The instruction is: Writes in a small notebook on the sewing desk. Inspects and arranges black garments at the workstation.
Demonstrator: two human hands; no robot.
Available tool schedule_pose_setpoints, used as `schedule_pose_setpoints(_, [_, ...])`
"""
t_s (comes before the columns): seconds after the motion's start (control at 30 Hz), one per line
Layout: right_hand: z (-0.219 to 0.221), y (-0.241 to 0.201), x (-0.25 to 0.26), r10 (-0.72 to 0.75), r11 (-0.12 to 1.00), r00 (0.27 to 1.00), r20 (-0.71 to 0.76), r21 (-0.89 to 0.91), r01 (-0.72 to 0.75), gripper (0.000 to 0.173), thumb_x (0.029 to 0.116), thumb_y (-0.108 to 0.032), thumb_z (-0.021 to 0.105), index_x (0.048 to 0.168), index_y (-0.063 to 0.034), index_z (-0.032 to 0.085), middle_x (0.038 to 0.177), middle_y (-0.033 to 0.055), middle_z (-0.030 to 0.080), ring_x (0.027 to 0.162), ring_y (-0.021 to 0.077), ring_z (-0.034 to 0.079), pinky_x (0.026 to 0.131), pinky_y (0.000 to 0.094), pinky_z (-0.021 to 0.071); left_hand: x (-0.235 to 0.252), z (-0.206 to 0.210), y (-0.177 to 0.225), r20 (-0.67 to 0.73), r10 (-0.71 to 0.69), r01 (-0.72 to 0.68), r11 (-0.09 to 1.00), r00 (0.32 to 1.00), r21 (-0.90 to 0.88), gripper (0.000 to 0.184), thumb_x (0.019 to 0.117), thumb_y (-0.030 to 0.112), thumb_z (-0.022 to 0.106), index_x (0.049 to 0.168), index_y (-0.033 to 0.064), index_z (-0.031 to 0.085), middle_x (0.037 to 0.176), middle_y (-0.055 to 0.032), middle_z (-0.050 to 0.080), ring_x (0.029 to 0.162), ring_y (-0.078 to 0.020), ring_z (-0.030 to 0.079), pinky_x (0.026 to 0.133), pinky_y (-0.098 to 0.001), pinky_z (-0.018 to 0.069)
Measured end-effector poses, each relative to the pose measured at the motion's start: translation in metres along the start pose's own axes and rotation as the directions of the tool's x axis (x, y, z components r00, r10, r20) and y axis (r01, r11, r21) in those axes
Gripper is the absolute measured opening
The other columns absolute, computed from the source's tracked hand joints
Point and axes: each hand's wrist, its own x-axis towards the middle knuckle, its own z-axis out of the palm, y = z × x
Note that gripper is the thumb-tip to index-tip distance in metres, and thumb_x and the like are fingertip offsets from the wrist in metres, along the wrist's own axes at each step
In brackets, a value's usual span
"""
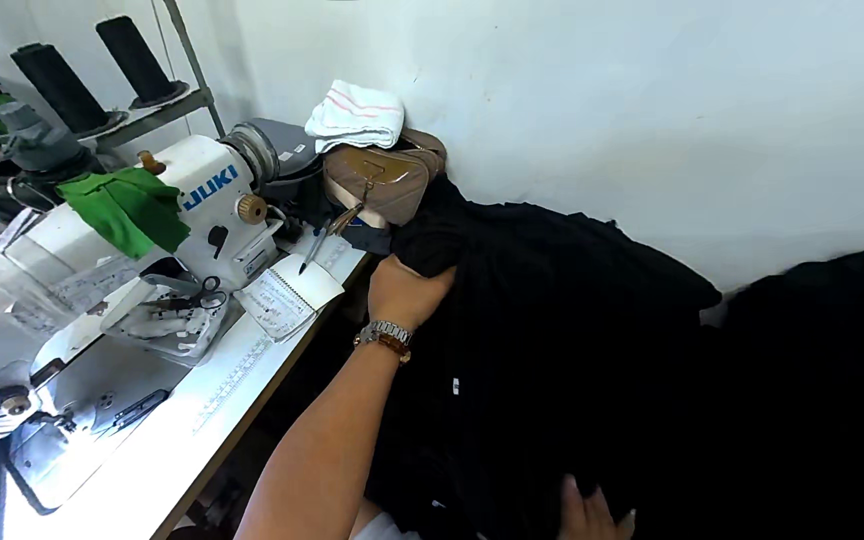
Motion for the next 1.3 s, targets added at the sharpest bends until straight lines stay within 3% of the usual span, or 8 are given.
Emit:
schedule_pose_setpoints(0.13, [-0.011, 0.003, 0.043, -0.043, 0.997, 0.994, -0.095, 0.052, 0.048, 0.094, 0.0733, -0.030, 0.079, 0.145, 0.0172, 0.041, 0.135, 0.0389, 0.056, 0.121, 0.0580, 0.057, 0.111, 0.0810, 0.0134, 0.001, -0.008, -0.006, -0.059, -0.010, 0.007, 0.999, 0.998, -0.034, 0.042, 0.0846, 0.036, 0.083, 0.108, 0.0039, 0.070, 0.099, -0.0152, 0.072, 0.095, -0.0287, 0.069, 0.084, -0.0552, 0.0537])
schedule_pose_setpoints(0.27, [-0.031, 0.021, 0.062, 0.100, 0.964, 0.995, -0.002, 0.249, -0.097, 0.082, 0.0709, -0.014, 0.079, 0.141, 0.0136, 0.048, 0.134, 0.0356, 0.058, 0.120, 0.0505, 0.060, 0.103, 0.0631, 0.0471, 0.003, -0.008, -0.018, -0.082, -0.064, 0.057, 0.995, 0.995, -0.083, 0.046, 0.0844, 0.038, 0.084, 0.111, 0.0033, 0.068, 0.101, -0.0157, 0.072, 0.098, -0.0291, 0.069, 0.087, -0.0549, 0.0535])
schedule_pose_setpoints(0.43, [-0.019, 0.007, 0.037, -0.122, 0.991, 0.968, 0.218, 0.077, 0.108, 0.123, 0.0669, -0.073, 0.080, 0.155, 0.0023, 0.038, 0.148, 0.0428, 0.041, 0.137, 0.0649, 0.037, 0.107, 0.0861, 0.0168, 0.003, -0.008, -0.032, -0.086, -0.105, 0.100, 0.993, 0.991, -0.065, 0.052, 0.0874, 0.035, 0.081, 0.122, 0.0006, 0.064, 0.111, -0.0200, 0.070, 0.108, -0.0322, 0.067, 0.095, -0.0549, 0.0512])
schedule_pose_setpoints(0.7, [-0.024, 0.007, 0.075, 0.055, 0.984, 0.998, 0.036, 0.165, -0.060, 0.077, 0.0611, -0.001, 0.085, 0.135, 0.0004, 0.063, 0.119, 0.0209, 0.072, 0.101, 0.0460, 0.069, 0.093, 0.0673, 0.0493, -0.003, -0.007, -0.047, -0.145, -0.087, 0.075, 0.993, 0.986, -0.088, 0.053, 0.0854, 0.036, 0.083, 0.121, 0.0004, 0.066, 0.108, -0.0204, 0.071, 0.102, -0.0324, 0.069, 0.090, -0.0555, 0.0540])
schedule_pose_setpoints(0.83, [-0.062, 0.035, 0.120, 0.505, 0.762, 0.863, -0.012, 0.476, -0.439, 0.061, 0.0780, -0.001, 0.072, 0.138, -0.0035, 0.059, 0.126, 0.0191, 0.066, 0.111, 0.0276, 0.066, 0.089, 0.0498, 0.0574, -0.005, -0.004, -0.049, -0.158, -0.130, 0.101, 0.979, 0.979, -0.176, 0.047, 0.0881, 0.030, 0.082, 0.119, 0.0003, 0.064, 0.105, -0.0175, 0.069, 0.095, -0.0284, 0.067, 0.084, -0.0540, 0.0540])
schedule_pose_setpoints(0.9, [-0.092, 0.045, 0.145, 0.662, 0.613, 0.750, -0.005, 0.579, -0.537, 0.060, 0.0870, 0.002, 0.070, 0.144, -0.0107, 0.055, 0.117, 0.0183, 0.066, 0.087, 0.0237, 0.065, 0.068, 0.0449, 0.0557, -0.010, -0.007, -0.041, -0.163, -0.162, 0.121, 0.964, 0.973, -0.235, 0.044, 0.0884, 0.026, 0.082, 0.119, 0.0009, 0.064, 0.104, -0.0132, 0.069, 0.093, -0.0209, 0.066, 0.085, -0.0469, 0.0541])
schedule_pose_setpoints(1.13, [-0.123, 0.040, 0.225, 0.738, 0.475, 0.675, -0.005, 0.713, -0.515, 0.033, 0.0948, 0.007, 0.057, 0.126, -0.0036, 0.060, 0.102, 0.0058, 0.063, 0.083, 0.0072, 0.060, 0.074, 0.0297, 0.0527, -0.011, -0.011, -0.031, -0.130, -0.065, 0.011, 0.925, 0.989, -0.379, 0.046, 0.0858, 0.036, 0.083, 0.117, 0.0071, 0.066, 0.097, -0.0069, 0.072, 0.086, -0.0163, 0.069, 0.077, -0.0415, 0.0587])
schedule_pose_setpoints(1.3, [-0.161, 0.055, 0.241, 0.671, 0.610, 0.728, -0.141, 0.663, -0.434, 0.032, 0.0929, 0.002, 0.061, 0.124, -0.0043, 0.058, 0.097, 0.0005, 0.060, 0.079, 0.0012, 0.058, 0.071, 0.0251, 0.0526, 0.001, -0.029, 0.000, -0.177, 0.113, -0.176, 0.899, 0.978, -0.402, 0.043, 0.0876, 0.044, 0.080, 0.114, 0.0122, 0.070, 0.095, -0.0028, 0.074, 0.083, -0.0129, 0.071, 0.075, -0.0384, 0.0605])
